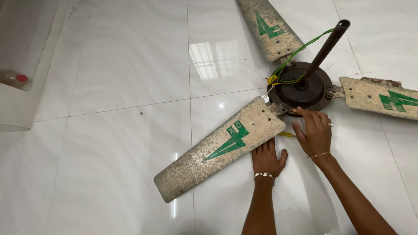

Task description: The person uses a screwdriver to remove screws from the ceiling fan blades and detaches them from the motor housing. After removing the blades, the person wipes the motor housing with a cloth.

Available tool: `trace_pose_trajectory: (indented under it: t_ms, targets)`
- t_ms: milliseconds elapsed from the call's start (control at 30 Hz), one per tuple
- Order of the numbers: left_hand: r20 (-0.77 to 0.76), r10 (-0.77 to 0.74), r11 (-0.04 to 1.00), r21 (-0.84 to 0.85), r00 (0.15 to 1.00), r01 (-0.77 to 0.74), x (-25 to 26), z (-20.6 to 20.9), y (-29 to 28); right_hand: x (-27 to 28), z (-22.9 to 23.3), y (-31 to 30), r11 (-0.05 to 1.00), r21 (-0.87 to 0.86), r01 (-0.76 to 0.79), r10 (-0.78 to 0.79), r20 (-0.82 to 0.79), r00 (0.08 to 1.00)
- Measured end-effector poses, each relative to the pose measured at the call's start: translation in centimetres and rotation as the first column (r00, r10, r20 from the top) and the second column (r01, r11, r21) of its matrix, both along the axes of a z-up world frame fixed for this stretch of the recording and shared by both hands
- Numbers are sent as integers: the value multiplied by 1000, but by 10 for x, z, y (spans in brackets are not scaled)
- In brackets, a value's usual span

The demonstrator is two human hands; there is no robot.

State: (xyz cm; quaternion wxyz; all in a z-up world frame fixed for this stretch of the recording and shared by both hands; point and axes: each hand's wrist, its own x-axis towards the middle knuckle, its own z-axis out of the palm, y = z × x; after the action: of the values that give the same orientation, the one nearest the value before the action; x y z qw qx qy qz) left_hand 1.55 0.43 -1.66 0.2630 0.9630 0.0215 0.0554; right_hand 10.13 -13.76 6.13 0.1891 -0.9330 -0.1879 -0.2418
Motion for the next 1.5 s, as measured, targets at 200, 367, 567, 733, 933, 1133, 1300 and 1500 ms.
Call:
trace_pose_trajectory:
  t_ms: [200,367,567,733,933,1133,1300,1500]
  targets:
    - [-37,0,1000,-31,999,-1,0,1,1,54,21,36,996,36,-83,82,45,996]
    - [-2,5,999,-40,1000,-5,-1,1,1,71,27,55,982,-179,-53,51,-14,999]
    - [4,16,997,-81,1000,-16,-1,3,1,75,30,54,950,-276,-148,149,-17,989]
    - [-5,23,995,-93,1000,-24,-2,3,0,74,38,56,956,-222,-189,191,-16,982]
    - [0,20,996,-84,1000,-20,0,3,1,72,45,56,970,-162,-179,174,-45,984]
    - [-15,9,998,-67,1000,-10,0,3,1,27,32,11,989,146,27,-24,-23,999]
    - [-30,3,999,-45,1000,-4,-2,-1,0,-39,-14,-30,947,178,269,-224,-240,945]
    - [-9,7,1000,-24,1000,-8,-1,0,0,-57,-40,-43,943,28,330,-316,-229,921]
